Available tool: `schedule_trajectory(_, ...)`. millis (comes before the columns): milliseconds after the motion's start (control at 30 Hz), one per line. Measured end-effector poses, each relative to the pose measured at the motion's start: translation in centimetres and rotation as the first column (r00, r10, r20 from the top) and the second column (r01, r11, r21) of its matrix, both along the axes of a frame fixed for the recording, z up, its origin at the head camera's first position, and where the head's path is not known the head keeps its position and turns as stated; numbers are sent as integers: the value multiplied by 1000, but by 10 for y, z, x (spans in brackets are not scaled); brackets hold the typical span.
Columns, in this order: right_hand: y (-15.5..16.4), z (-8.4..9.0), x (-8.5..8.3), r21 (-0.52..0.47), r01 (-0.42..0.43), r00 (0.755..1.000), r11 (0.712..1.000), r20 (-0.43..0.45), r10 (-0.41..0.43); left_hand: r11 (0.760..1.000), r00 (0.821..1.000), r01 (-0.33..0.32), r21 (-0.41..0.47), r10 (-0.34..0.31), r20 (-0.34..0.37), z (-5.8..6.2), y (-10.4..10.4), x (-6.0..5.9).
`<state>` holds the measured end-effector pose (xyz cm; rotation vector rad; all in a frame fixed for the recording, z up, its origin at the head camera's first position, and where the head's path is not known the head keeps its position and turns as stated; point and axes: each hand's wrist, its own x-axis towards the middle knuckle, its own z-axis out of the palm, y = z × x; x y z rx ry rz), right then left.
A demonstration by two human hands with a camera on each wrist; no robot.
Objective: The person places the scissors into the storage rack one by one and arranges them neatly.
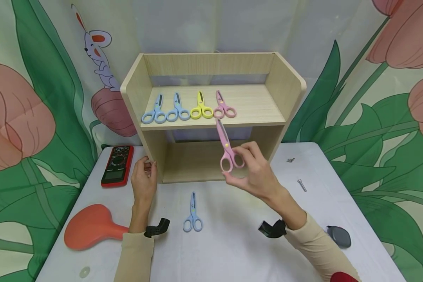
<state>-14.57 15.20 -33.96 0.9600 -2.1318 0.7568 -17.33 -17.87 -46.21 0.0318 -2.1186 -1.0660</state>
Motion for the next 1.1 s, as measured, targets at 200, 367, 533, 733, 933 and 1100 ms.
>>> schedule_trajectory(200,9,44,-27,-66,142,989,988,59,-138,1000,1000,0,-3,0,-13,-2,-1,-1)
schedule_trajectory(367,13,69,-50,-17,283,934,959,232,-272,1000,1000,-15,-17,15,6,-2,-2,0)
schedule_trajectory(533,16,82,-70,70,341,864,937,369,-342,1000,1000,-12,-19,12,0,-3,-2,-1)
schedule_trajectory(733,24,87,-86,147,339,797,929,479,-367,1000,1000,-5,-17,5,12,-3,-1,0)
schedule_trajectory(933,29,91,-92,216,307,754,927,538,-375,1000,1000,1,-14,-1,24,-3,-1,0)
schedule_trajectory(1100,31,94,-94,242,279,759,929,538,-368,1000,1000,0,-7,0,18,-2,-1,0)
